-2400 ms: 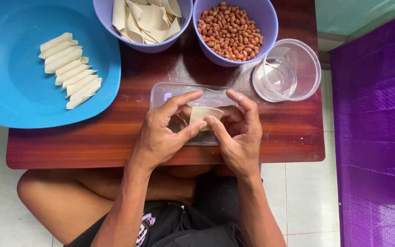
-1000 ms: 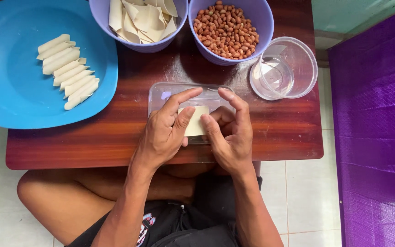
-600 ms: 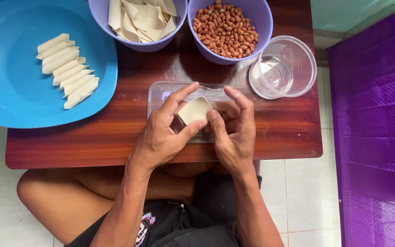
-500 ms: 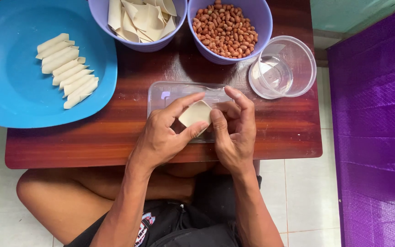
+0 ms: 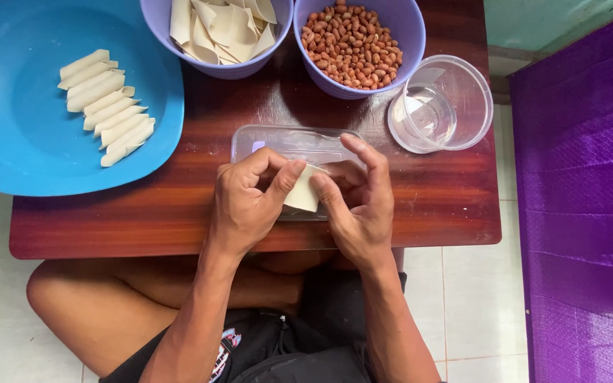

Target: Wrapping peanuts in small dough squares to make snacks

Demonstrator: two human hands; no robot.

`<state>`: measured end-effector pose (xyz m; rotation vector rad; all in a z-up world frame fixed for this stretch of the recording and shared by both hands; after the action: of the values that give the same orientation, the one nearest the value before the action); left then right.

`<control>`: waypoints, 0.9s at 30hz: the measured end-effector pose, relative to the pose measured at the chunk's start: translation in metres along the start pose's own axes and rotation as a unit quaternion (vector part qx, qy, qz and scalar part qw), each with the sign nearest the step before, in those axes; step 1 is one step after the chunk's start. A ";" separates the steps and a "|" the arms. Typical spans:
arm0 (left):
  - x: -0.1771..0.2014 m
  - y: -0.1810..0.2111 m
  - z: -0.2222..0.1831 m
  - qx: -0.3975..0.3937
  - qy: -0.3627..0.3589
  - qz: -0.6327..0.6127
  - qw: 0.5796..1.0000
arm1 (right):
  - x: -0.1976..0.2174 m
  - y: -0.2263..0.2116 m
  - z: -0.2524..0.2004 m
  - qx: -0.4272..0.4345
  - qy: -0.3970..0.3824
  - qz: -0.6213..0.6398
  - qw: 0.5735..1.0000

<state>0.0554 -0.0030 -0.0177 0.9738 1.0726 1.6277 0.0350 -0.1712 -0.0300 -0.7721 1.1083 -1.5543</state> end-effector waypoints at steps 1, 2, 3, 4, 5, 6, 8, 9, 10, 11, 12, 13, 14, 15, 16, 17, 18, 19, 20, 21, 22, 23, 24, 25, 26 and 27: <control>0.000 -0.003 0.000 0.000 0.001 0.000 1.000 | 0.002 0.003 0.001 0.000 -0.001 0.000 1.000; -0.001 -0.006 0.001 -0.002 -0.003 0.003 1.000 | 0.005 0.006 0.001 -0.010 0.014 0.013 1.000; -0.002 -0.009 0.001 -0.004 -0.006 0.006 1.000 | 0.009 0.009 0.002 -0.019 0.028 0.026 0.999; -0.004 -0.005 0.001 -0.003 -0.007 0.006 1.000 | 0.008 0.007 0.001 -0.020 0.028 0.025 0.999; -0.006 0.000 0.001 -0.004 -0.017 -0.004 1.000 | 0.006 0.005 0.001 -0.016 0.019 0.019 0.999; -0.008 0.004 0.000 -0.005 -0.026 -0.015 1.000 | 0.004 0.003 0.000 -0.012 0.010 0.014 1.000; -0.010 0.006 -0.001 -0.014 -0.025 -0.016 0.999 | 0.004 0.006 -0.001 -0.004 0.008 0.008 1.000; -0.012 0.008 -0.002 -0.023 -0.025 -0.018 0.999 | 0.004 0.007 -0.001 0.004 0.006 0.003 1.000; -0.009 0.008 0.000 -0.023 -0.025 -0.018 0.999 | 0.003 0.004 0.000 0.004 0.006 0.003 1.000; -0.006 0.008 0.002 -0.030 -0.018 -0.012 0.999 | 0.003 0.001 0.001 -0.002 0.014 0.008 1.000; -0.003 0.008 0.003 -0.036 -0.012 -0.006 0.999 | 0.003 -0.002 0.002 -0.008 0.022 0.012 1.000; -0.003 0.009 0.004 -0.036 -0.012 -0.006 0.999 | 0.002 -0.001 0.002 -0.008 0.022 0.012 1.000; -0.003 0.009 0.004 -0.032 -0.012 -0.012 0.999 | -0.001 0.001 0.001 -0.018 -0.002 0.017 1.000; -0.003 0.010 0.005 -0.029 -0.012 -0.018 0.999 | -0.004 0.002 -0.001 -0.027 -0.025 0.022 0.999; -0.003 0.011 0.004 -0.028 -0.013 -0.018 0.999 | -0.004 0.002 -0.001 -0.027 -0.025 0.022 0.999; -0.002 0.012 0.005 -0.028 -0.003 -0.015 0.999 | -0.005 0.002 -0.002 -0.018 -0.037 0.002 0.999; 0.000 0.013 0.005 -0.028 0.008 -0.012 0.999 | -0.007 0.002 -0.002 -0.008 -0.050 -0.018 0.999; 0.000 0.013 0.004 -0.029 0.008 -0.012 0.999 | -0.007 0.000 -0.002 -0.007 -0.050 -0.017 0.999; 0.002 0.012 0.002 -0.021 0.019 -0.011 1.000 | -0.004 -0.002 -0.001 -0.020 -0.024 0.004 1.000; 0.004 0.011 0.001 -0.013 0.030 -0.010 0.999 | -0.002 -0.004 -0.001 -0.033 0.002 0.025 0.999; 0.004 0.012 0.001 -0.013 0.030 -0.010 0.999 | -0.001 -0.003 0.000 -0.033 0.002 0.025 0.999; 0.004 0.013 0.002 -0.015 0.026 -0.011 0.999 | -0.001 -0.002 0.000 -0.031 -0.005 0.024 0.999; 0.004 0.015 0.002 -0.017 0.022 -0.013 1.000 | 0.000 -0.002 0.000 -0.029 -0.011 0.022 0.999; 0.003 0.014 0.002 -0.016 0.021 -0.013 1.000 | -0.001 -0.001 0.000 -0.029 -0.010 0.022 0.999; 0.002 0.014 0.003 -0.022 0.019 -0.015 0.999 | -0.005 0.000 -0.001 -0.017 -0.028 0.005 0.999; 0.001 0.014 0.004 -0.027 0.017 -0.017 0.999 | -0.008 0.000 -0.002 -0.004 -0.045 -0.012 0.999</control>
<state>0.0548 -0.0038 -0.0031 0.8905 1.0583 1.6421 0.0353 -0.1631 -0.0302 -0.8558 1.0431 -1.5201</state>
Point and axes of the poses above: each hand's wrist, its own z-axis towards the middle knuckle, its own x-axis out of the back of the hand, y = z × x, the point moved 5 cm from there along z, towards the middle knuckle, and after that the axes turned 15 degrees about y, right-handed, at the moved point
